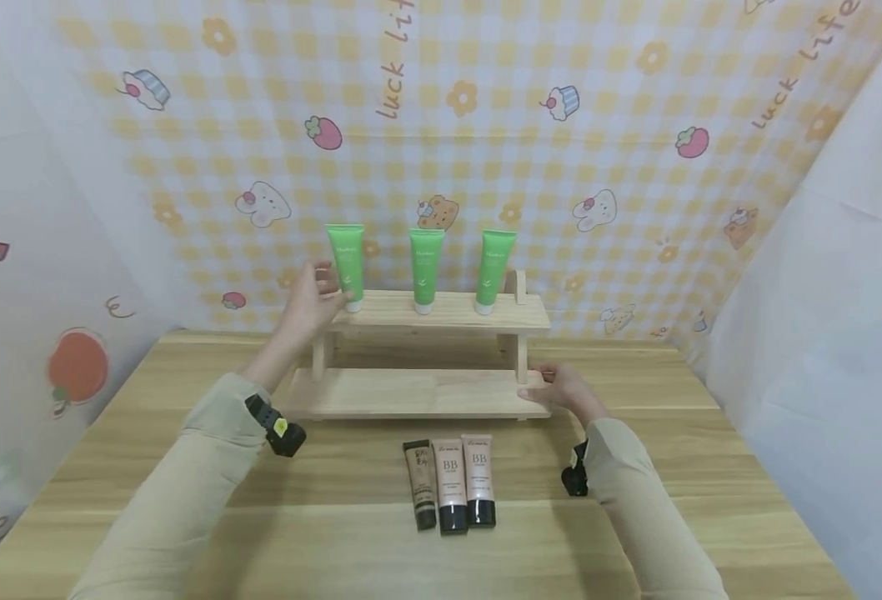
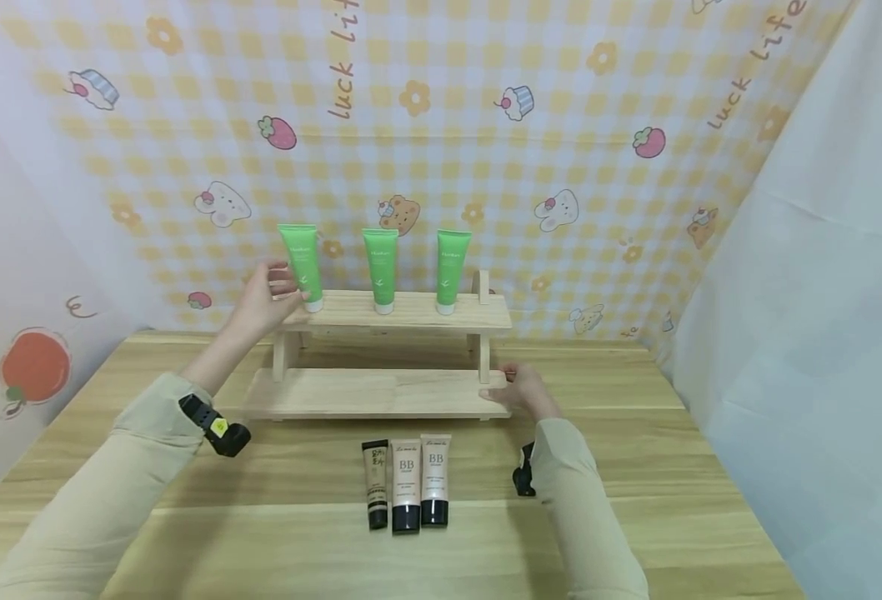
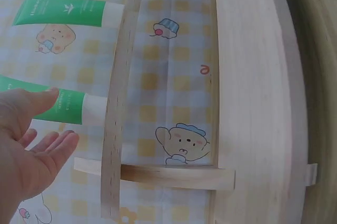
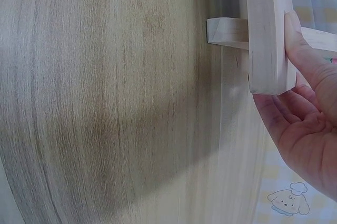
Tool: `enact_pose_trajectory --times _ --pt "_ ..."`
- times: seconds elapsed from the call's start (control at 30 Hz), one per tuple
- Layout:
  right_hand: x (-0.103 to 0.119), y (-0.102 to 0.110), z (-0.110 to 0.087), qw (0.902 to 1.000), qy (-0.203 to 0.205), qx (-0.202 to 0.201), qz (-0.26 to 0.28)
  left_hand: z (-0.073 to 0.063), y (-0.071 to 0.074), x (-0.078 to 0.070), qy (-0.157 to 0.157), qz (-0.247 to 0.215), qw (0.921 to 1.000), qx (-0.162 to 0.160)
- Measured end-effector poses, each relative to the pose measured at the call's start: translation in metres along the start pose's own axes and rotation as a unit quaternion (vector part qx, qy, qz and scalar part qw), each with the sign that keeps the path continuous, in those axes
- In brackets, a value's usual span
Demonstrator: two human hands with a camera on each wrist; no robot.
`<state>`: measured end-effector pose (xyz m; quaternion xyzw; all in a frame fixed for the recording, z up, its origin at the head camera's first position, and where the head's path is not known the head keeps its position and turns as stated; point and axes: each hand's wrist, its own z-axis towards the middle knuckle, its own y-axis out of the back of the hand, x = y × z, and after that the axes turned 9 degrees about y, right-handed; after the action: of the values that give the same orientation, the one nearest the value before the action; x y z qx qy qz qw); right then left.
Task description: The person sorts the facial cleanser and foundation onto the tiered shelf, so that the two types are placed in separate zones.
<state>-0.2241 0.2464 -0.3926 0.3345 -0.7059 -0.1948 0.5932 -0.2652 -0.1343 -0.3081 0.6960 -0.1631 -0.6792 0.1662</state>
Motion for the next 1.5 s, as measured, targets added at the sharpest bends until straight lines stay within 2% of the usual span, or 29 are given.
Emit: enact_pose_trajectory --times 0.13,0.33,0.43,0.5,0.63,0.77,0.83,0.97,1.13,1.27,1.33,1.5 --pt "0.0 0.001 -0.002 0.9999 0.009 0.004 -0.003 -0.014 0.001 0.009 0.001 0.012 0.9999 0.012" --pt "0.001 0.002 -0.005 0.9999 0.003 0.009 -0.003 -0.044 -0.008 0.026 0.001 0.053 0.997 0.056" --pt "-0.011 0.001 0.005 0.9999 0.009 0.013 -0.003 -0.062 -0.015 0.034 -0.01 0.074 0.9941 0.079" --pt "-0.026 -0.001 0.018 0.9995 0.027 0.013 -0.009 -0.073 -0.02 0.037 -0.013 0.078 0.9929 0.089" --pt "-0.045 -0.005 0.034 0.9988 0.045 0.01 -0.019 -0.096 -0.031 0.042 0.002 0.095 0.9895 0.109" --pt "-0.025 -0.002 0.019 0.9994 0.03 0.014 -0.007 -0.113 -0.044 0.048 0.019 0.104 0.9859 0.13" --pt "-0.012 0.0 0.008 0.9997 0.02 0.015 -0.003 -0.118 -0.05 0.051 0.033 0.097 0.9852 0.138" --pt "0.0 0.002 -0.003 0.9997 0.014 0.017 -0.007 -0.125 -0.063 0.058 0.056 0.087 0.9836 0.148" --pt "0.0 0.002 -0.003 0.9999 0.003 0.012 0.001 -0.13 -0.083 0.066 0.085 0.081 0.9789 0.167" --pt "-0.002 0.002 -0.001 0.9999 0.0 0.011 0.005 -0.133 -0.096 0.072 0.083 0.09 0.9746 0.188" --pt "-0.003 0.002 -0.001 0.9999 0.0 0.01 0.008 -0.134 -0.1 0.073 0.081 0.094 0.9731 0.194" --pt "-0.006 0.003 0.001 0.9997 0.021 0.012 0.009 -0.133 -0.106 0.074 0.1 0.08 0.968 0.216"
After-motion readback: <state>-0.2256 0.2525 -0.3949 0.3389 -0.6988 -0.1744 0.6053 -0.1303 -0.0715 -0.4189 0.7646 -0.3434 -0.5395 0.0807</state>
